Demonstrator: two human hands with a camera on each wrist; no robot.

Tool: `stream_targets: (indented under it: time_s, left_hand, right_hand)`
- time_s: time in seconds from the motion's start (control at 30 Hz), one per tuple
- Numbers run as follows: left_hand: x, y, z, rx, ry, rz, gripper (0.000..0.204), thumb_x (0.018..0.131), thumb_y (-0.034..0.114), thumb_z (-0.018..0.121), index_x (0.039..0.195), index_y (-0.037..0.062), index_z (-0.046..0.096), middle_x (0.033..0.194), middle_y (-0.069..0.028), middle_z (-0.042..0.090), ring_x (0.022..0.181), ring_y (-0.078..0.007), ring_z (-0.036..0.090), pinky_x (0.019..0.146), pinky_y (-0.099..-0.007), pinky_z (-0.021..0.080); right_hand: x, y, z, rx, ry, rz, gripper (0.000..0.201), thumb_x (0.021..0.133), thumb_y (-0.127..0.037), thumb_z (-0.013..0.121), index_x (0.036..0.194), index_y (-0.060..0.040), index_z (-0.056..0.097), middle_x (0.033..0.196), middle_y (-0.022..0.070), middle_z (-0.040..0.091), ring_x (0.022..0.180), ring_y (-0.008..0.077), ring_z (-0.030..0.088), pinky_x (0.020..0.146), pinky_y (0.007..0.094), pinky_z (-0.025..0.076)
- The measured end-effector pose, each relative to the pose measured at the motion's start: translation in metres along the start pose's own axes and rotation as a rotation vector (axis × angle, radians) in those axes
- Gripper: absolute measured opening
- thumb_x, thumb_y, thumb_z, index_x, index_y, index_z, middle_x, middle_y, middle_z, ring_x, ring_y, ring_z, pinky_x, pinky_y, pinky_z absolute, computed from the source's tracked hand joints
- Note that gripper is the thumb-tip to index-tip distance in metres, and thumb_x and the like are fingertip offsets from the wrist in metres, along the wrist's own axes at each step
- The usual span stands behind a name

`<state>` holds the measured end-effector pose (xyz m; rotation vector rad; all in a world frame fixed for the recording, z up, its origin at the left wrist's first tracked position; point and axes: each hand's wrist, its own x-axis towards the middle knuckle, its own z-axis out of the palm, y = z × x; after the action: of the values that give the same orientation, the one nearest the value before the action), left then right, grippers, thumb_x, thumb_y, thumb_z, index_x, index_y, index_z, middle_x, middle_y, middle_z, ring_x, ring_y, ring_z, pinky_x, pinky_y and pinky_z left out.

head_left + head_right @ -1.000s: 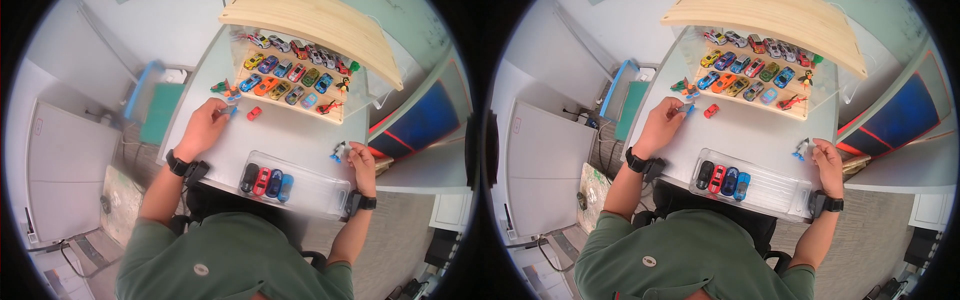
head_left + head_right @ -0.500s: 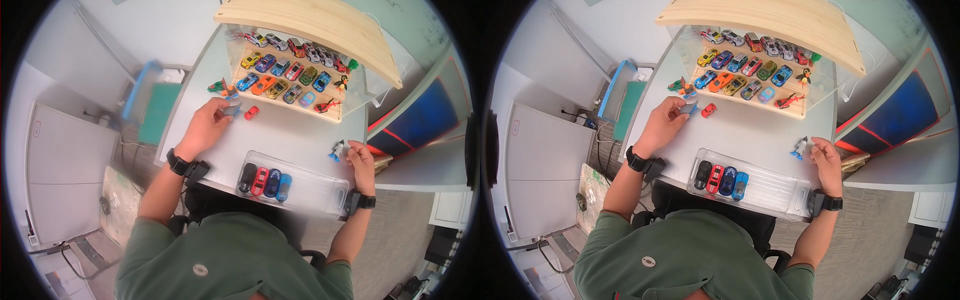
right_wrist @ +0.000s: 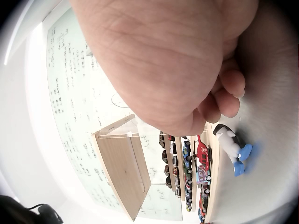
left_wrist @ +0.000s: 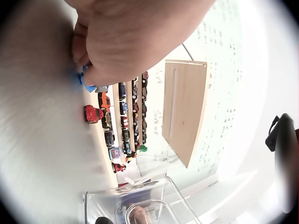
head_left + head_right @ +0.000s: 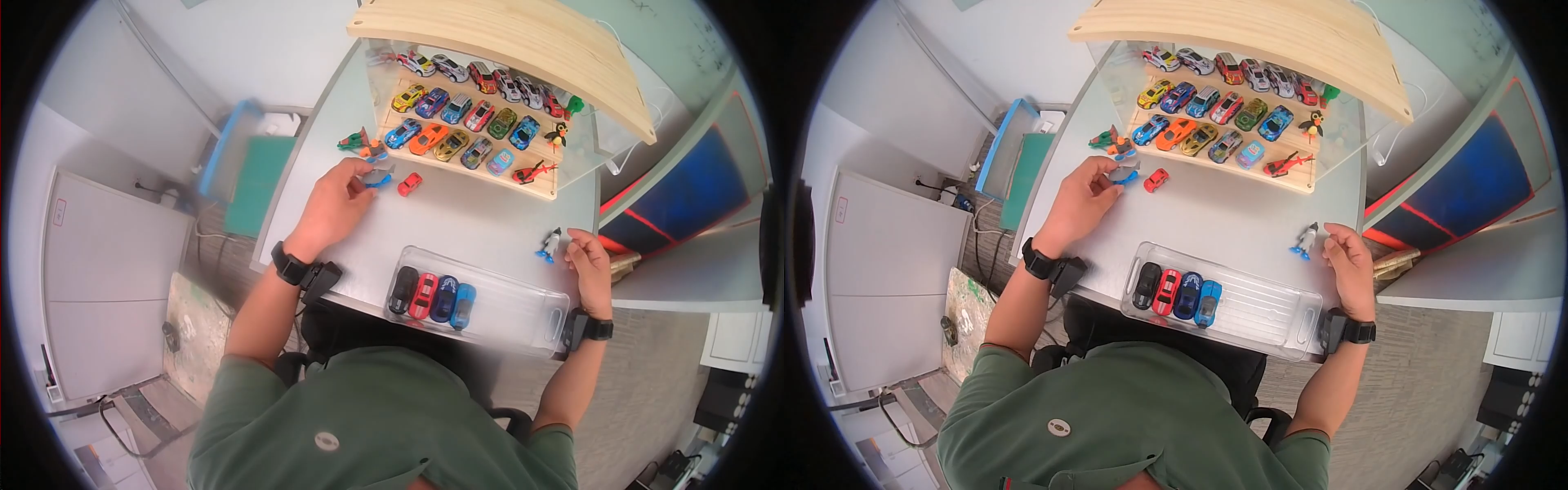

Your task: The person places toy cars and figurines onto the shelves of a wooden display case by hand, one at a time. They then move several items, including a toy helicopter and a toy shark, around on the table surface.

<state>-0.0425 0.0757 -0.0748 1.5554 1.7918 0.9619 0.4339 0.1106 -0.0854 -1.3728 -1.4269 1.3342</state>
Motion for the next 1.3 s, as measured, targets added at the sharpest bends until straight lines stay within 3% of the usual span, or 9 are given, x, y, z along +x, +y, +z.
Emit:
stream_targets:
  time_s: [0.03,0.37,1.17,1.23,1.3]
  left_hand:
    - [0.000,-0.001,0.000,0.005,0.001,0.013,0.036,0.095,0.001,0.077,0.128,-0.0012,0.062,0.089,-0.0042,0.067,0.077,-0.0096,0.061,0.073,-0.0268,0.054]
    - [0.002,-0.003,0.002,-0.009,0.020,0.041,0.036,0.095,0.003,0.077,0.127,0.0003,0.063,0.087,-0.0025,0.066,0.075,-0.0082,0.059,0.071,-0.0256,0.052]
    - [0.004,-0.004,0.003,0.028,0.022,0.021,0.029,0.097,0.004,0.074,0.124,0.0007,0.065,0.089,-0.0028,0.067,0.078,-0.0091,0.061,0.072,-0.0266,0.053]
    - [0.004,-0.005,0.005,-0.026,0.049,0.024,0.029,0.095,0.005,0.075,0.121,-0.0002,0.066,0.089,-0.0094,0.071,0.077,-0.0159,0.064,0.075,-0.0320,0.055]
    - [0.005,-0.009,0.006,-0.030,0.053,0.042,0.029,0.095,0.005,0.075,0.122,0.0000,0.065,0.090,-0.0094,0.071,0.077,-0.0158,0.064,0.075,-0.0319,0.055]
  right_hand:
    - [0.000,0.000,0.000,0.000,0.004,0.003,0.026,0.108,-0.013,0.064,0.132,-0.0028,0.067,0.099,-0.0055,0.062,0.086,0.0057,0.055,0.079,0.0221,0.045]
    - [-0.001,-0.001,0.001,-0.004,0.014,0.009,0.027,0.108,-0.014,0.065,0.132,-0.0031,0.068,0.099,-0.0059,0.063,0.086,0.0053,0.055,0.077,0.0217,0.044]
    - [-0.002,-0.007,0.004,-0.012,0.009,0.008,0.027,0.107,-0.012,0.064,0.132,-0.0021,0.068,0.095,-0.0054,0.060,0.085,0.0049,0.053,0.077,0.0214,0.044]
    - [-0.002,-0.007,0.005,-0.014,0.013,0.001,0.027,0.108,-0.012,0.063,0.132,-0.0021,0.067,0.095,-0.0039,0.062,0.084,0.0051,0.054,0.076,0.0214,0.043]
    - [-0.003,-0.009,0.005,-0.009,0.015,0.012,0.027,0.107,-0.011,0.063,0.132,-0.0019,0.068,0.095,-0.0043,0.061,0.085,0.0055,0.054,0.077,0.0217,0.044]
